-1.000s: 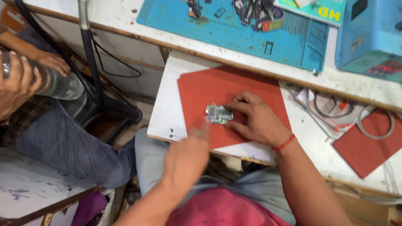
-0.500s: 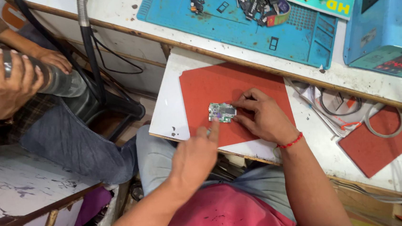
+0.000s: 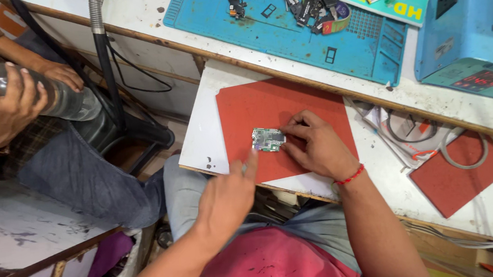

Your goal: The person uses a purple plastic tool to scrape and clean the surface of a small green circuit board placed on a red mat. They repeatedly flip the board and scrape different areas. Towards the end, they use a heat gun to apply hot air to the board.

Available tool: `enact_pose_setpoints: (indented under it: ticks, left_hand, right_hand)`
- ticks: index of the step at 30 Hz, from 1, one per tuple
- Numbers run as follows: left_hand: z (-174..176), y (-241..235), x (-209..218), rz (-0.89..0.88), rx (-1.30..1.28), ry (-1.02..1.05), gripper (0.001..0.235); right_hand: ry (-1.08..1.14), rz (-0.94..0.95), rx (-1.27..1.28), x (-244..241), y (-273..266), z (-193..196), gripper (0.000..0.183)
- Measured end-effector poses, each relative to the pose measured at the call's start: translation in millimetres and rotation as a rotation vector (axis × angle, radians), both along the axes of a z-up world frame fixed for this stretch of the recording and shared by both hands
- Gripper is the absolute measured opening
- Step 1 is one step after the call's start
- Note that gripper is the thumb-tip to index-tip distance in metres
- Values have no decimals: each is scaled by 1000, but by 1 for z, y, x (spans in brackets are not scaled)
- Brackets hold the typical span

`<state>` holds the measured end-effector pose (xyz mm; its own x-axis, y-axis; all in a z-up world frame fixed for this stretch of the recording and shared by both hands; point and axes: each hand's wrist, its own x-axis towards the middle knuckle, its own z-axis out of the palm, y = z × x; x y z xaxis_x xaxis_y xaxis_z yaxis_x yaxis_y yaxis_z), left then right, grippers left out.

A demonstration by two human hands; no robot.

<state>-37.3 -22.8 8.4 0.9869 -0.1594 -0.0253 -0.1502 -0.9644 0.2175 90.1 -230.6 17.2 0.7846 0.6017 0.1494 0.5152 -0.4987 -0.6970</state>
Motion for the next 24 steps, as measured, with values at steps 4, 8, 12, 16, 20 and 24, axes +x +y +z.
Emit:
enact_pose_setpoints:
  ticks: [4,8,12,16,20,24]
  left_hand:
    - [-9,-7,-37,57,-59,11,61]
    - [2,-6,3,71,-79,67,61]
    - [-28,5,14,142,-64,178,66]
    - [-80,9,16,66,16,293,60]
    - [-81,12,33,101,-67,297,55]
    - [-57,1,23,88,-178,401,51]
  right_hand:
    - [-83,-4,-60,-27,1,-4,35]
    - [-119,13,-7,-10,11,10,35]
    - [108,-33,-38,-17,6,-4,33]
    - [30,0,4,-7,-2,-22,33]
    - [31,24,1,-2,1,-20,35]
    - [21,-54,13,-8,2,-18,32]
